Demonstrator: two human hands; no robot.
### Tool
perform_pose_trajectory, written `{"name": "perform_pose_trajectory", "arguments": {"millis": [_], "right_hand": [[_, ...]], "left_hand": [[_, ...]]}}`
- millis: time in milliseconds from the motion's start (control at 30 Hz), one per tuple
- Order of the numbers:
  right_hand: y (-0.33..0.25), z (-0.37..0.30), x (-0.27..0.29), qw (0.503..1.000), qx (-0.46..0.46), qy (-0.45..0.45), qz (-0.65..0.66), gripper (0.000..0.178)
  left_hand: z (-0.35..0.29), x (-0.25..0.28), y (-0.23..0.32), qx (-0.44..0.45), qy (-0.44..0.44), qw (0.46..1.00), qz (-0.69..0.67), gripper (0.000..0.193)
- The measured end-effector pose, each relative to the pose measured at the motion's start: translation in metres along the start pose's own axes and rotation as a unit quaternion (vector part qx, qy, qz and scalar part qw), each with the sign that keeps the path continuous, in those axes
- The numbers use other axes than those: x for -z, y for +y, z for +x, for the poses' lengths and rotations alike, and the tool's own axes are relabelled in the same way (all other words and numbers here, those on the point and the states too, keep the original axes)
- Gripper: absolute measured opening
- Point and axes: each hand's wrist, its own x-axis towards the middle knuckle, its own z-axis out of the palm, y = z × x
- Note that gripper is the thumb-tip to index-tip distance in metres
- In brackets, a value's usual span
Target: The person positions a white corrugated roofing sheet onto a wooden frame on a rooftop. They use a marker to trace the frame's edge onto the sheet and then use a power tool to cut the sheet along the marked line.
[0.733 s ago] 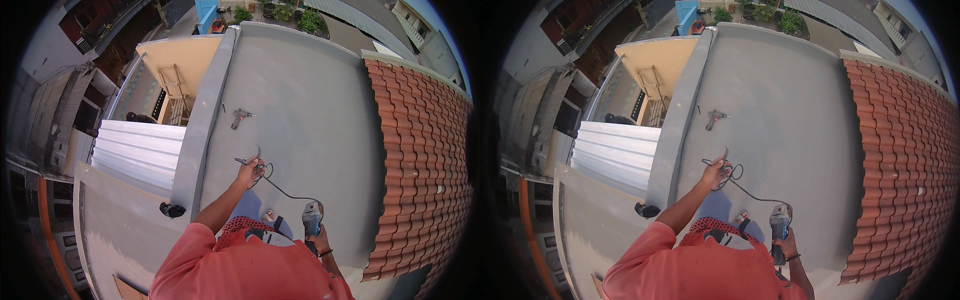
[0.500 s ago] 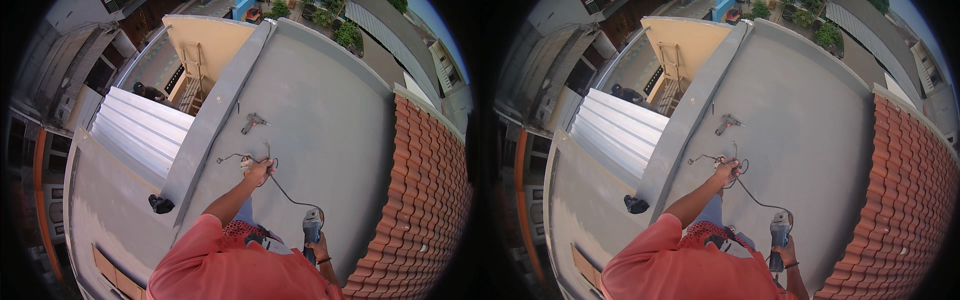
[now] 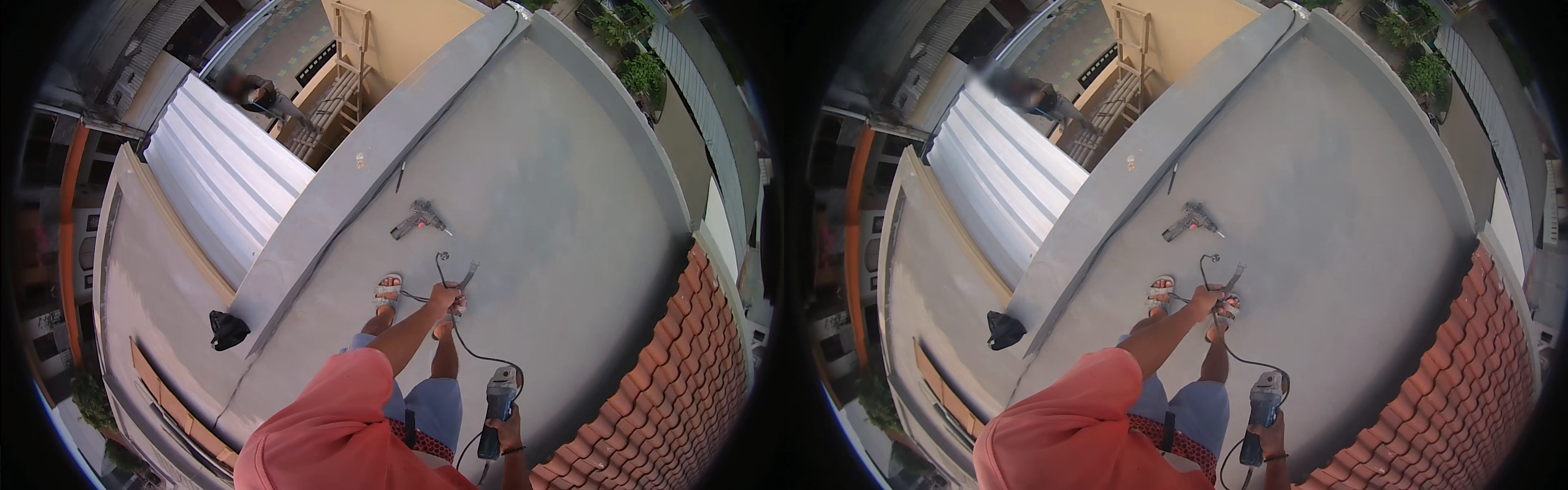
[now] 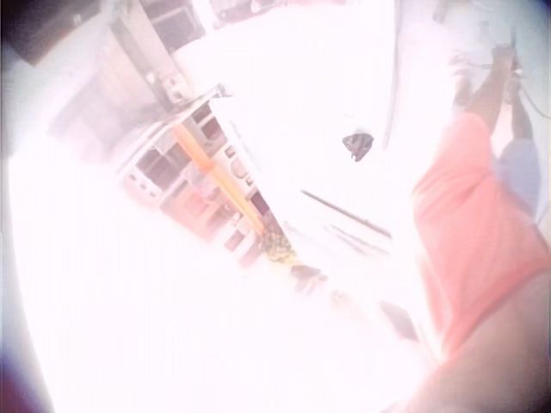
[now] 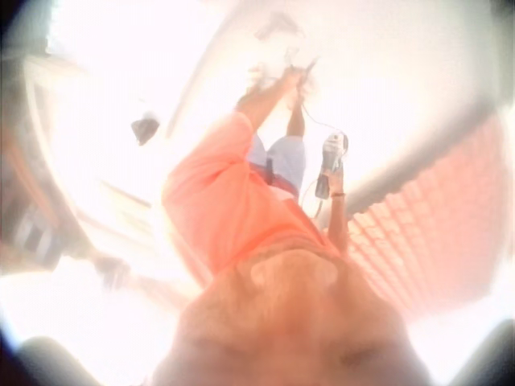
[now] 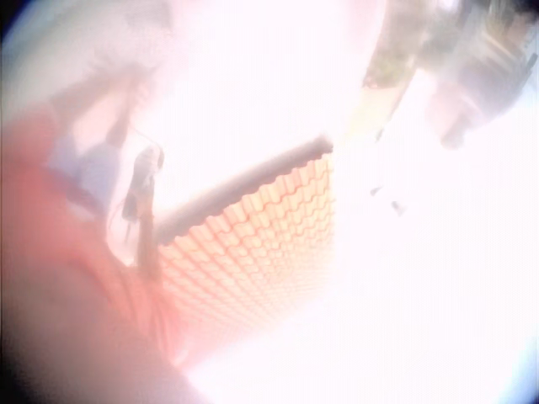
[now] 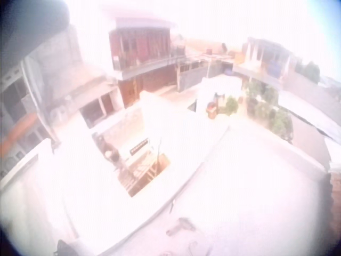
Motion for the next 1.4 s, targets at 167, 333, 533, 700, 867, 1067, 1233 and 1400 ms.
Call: {"name": "perform_pose_trajectory", "arguments": {"millis": [167,333,533,700,867,1067,1233,1400], "right_hand": [[-0.001,0.141,0.023,0.999,0.019,0.003,-0.050,0.085],[0.008,0.282,0.014,0.982,0.044,0.080,-0.165,0.089],[0.000,0.422,-0.017,0.968,0.039,0.109,-0.221,0.095],[0.026,0.513,-0.059,0.966,0.074,0.160,-0.191,0.095],[0.045,0.580,-0.089,0.953,0.076,0.222,-0.193,0.092],[0.061,0.614,-0.114,0.935,0.115,0.270,-0.198,0.092],[0.065,0.618,-0.130,0.938,0.133,0.267,-0.179,0.094],[0.063,0.624,-0.099,0.956,0.065,0.200,-0.206,0.090]], "left_hand": [[0.114,-0.029,-0.001,-0.011,-0.052,0.996,0.068,0.027],[0.217,-0.007,-0.011,-0.082,0.041,0.989,0.114,0.042],[0.253,0.015,-0.022,-0.074,0.293,0.941,0.155,0.076],[0.257,0.067,-0.040,-0.046,0.260,0.913,0.311,0.076],[0.221,0.139,-0.051,-0.057,0.094,0.811,0.575,0.071],[0.089,0.311,-0.108,0.023,0.276,0.826,0.491,0.053],[-0.068,0.406,-0.189,0.160,0.376,0.775,0.481,0.048],[-0.147,0.368,-0.209,0.233,0.353,0.864,0.273,0.046]]}}
